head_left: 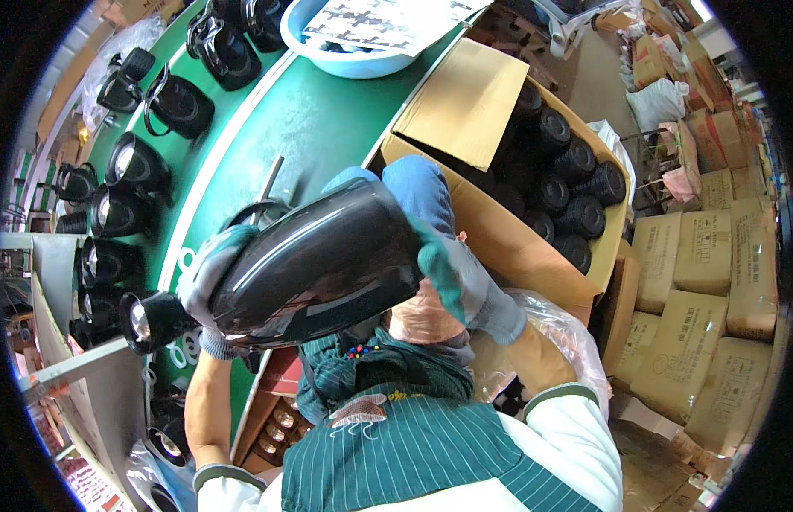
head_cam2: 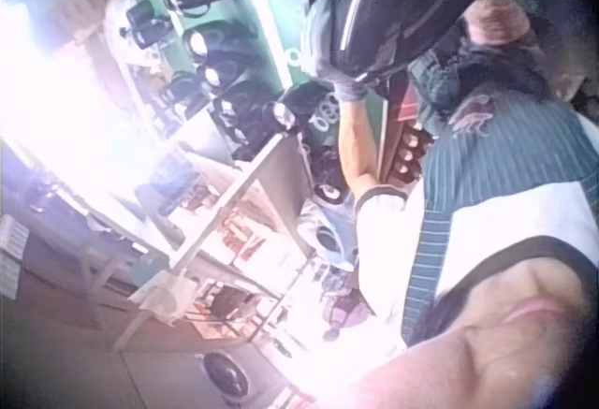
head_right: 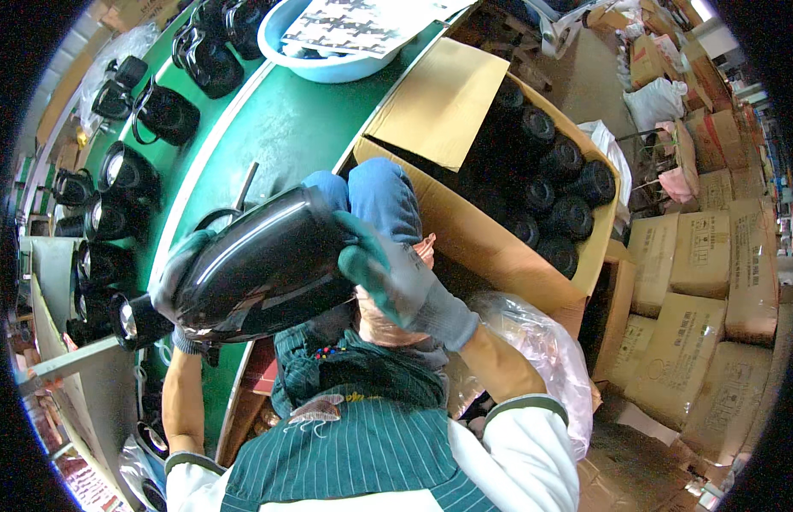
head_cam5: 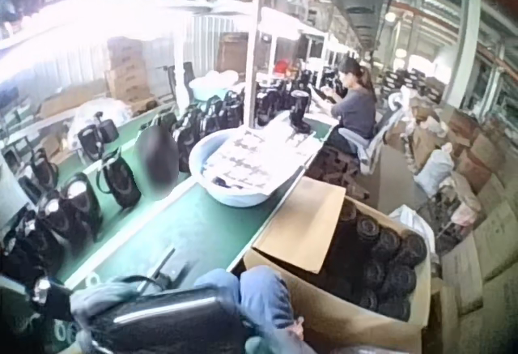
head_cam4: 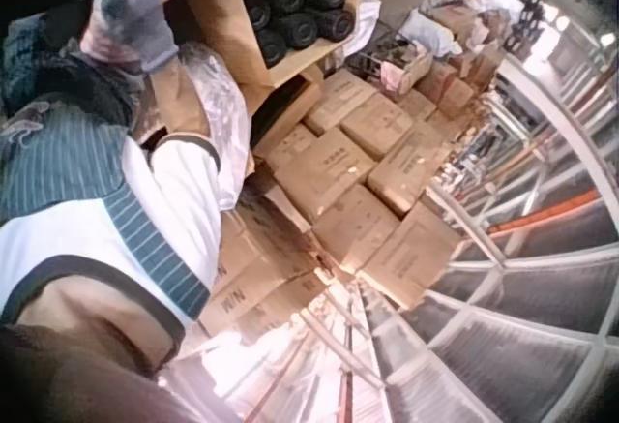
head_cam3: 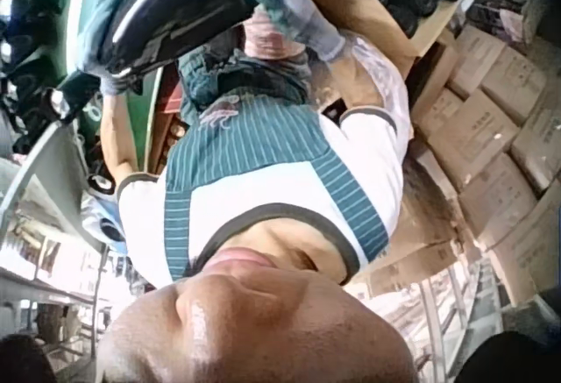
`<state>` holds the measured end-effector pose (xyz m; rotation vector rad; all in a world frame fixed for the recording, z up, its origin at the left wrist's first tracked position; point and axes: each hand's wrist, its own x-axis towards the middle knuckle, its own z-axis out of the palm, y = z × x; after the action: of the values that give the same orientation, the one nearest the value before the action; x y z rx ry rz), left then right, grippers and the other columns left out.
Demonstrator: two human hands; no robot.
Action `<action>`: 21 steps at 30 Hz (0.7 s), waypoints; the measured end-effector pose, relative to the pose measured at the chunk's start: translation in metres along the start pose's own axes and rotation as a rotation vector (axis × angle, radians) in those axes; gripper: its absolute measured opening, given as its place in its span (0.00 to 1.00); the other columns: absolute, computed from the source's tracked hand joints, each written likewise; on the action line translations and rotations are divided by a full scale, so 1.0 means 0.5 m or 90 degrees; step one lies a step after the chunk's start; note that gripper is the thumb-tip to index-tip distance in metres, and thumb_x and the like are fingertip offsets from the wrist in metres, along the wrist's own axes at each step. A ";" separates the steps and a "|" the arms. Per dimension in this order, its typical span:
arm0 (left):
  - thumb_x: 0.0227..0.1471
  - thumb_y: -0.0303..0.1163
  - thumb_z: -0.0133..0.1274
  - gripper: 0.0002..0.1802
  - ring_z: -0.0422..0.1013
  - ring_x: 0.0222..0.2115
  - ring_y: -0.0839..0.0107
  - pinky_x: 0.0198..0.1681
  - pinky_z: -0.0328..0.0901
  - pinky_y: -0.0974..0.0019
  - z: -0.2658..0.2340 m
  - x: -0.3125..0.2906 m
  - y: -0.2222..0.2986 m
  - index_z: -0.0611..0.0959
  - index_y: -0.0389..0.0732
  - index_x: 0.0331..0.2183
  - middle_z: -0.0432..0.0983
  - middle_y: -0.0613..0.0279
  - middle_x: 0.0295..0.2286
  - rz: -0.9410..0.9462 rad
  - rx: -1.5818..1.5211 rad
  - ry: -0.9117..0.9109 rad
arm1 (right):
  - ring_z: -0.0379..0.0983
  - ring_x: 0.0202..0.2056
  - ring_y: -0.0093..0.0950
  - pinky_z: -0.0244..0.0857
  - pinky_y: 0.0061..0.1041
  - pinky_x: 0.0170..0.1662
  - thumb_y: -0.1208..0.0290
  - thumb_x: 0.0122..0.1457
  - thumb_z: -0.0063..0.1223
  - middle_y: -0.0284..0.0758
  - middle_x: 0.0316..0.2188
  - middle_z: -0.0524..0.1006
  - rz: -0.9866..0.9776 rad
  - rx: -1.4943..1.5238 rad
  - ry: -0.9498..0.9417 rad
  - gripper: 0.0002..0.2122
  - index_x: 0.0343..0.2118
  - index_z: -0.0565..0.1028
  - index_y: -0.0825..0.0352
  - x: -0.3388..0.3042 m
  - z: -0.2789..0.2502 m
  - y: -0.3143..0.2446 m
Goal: The person sits on the floor and repeatedly picks up black kettles, inserts a metal rod into the base, wipes the exterior with a cloth, and places them on a green workbench. The person handles multiple kettles one at a time in a repetitive sequence.
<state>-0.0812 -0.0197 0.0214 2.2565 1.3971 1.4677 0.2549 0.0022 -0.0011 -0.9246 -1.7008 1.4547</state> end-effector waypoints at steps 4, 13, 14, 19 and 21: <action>0.51 0.30 0.63 0.18 0.78 0.37 0.73 0.46 0.71 0.67 0.008 -0.091 -0.076 0.86 0.29 0.43 0.85 0.57 0.37 -0.448 -0.180 -0.036 | 0.56 0.67 0.31 0.50 0.32 0.69 0.43 0.65 0.50 0.44 0.67 0.61 -0.337 -0.202 0.048 0.42 0.71 0.52 0.70 0.031 -0.005 0.016; 0.43 0.27 0.62 0.20 0.79 0.48 0.56 0.55 0.71 0.52 -0.039 0.046 0.003 0.88 0.43 0.43 0.84 0.52 0.41 0.118 0.216 -0.199 | 0.53 0.68 0.32 0.46 0.29 0.71 0.57 0.66 0.48 0.41 0.70 0.55 -0.135 0.271 0.009 0.37 0.72 0.50 0.67 0.017 0.071 0.161; 0.38 0.27 0.63 0.24 0.80 0.46 0.53 0.54 0.72 0.50 -0.032 0.080 0.040 0.88 0.47 0.43 0.84 0.52 0.42 0.197 0.271 -0.213 | 0.52 0.69 0.32 0.45 0.29 0.71 0.58 0.66 0.48 0.40 0.70 0.55 -0.096 0.346 -0.007 0.36 0.72 0.49 0.67 0.027 0.070 0.174; 0.54 0.28 0.58 0.14 0.81 0.39 0.63 0.47 0.74 0.62 -0.023 -0.033 -0.058 0.87 0.33 0.41 0.85 0.55 0.37 -0.286 -0.054 -0.137 | 0.58 0.65 0.38 0.49 0.36 0.70 0.57 0.58 0.60 0.44 0.67 0.59 -0.042 0.147 -0.142 0.41 0.71 0.53 0.66 -0.036 -0.001 0.165; 0.54 0.29 0.58 0.14 0.80 0.39 0.64 0.47 0.74 0.62 -0.010 -0.088 -0.083 0.86 0.32 0.41 0.85 0.55 0.37 -0.485 -0.269 -0.146 | 0.61 0.64 0.41 0.51 0.40 0.68 0.52 0.52 0.66 0.46 0.66 0.61 -0.132 -0.054 -0.157 0.47 0.71 0.54 0.66 -0.037 -0.015 0.127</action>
<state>-0.1160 -0.0302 -0.0275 1.3519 1.4556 1.0647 0.2752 -0.0031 -0.0642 -0.6088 -1.9871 1.4122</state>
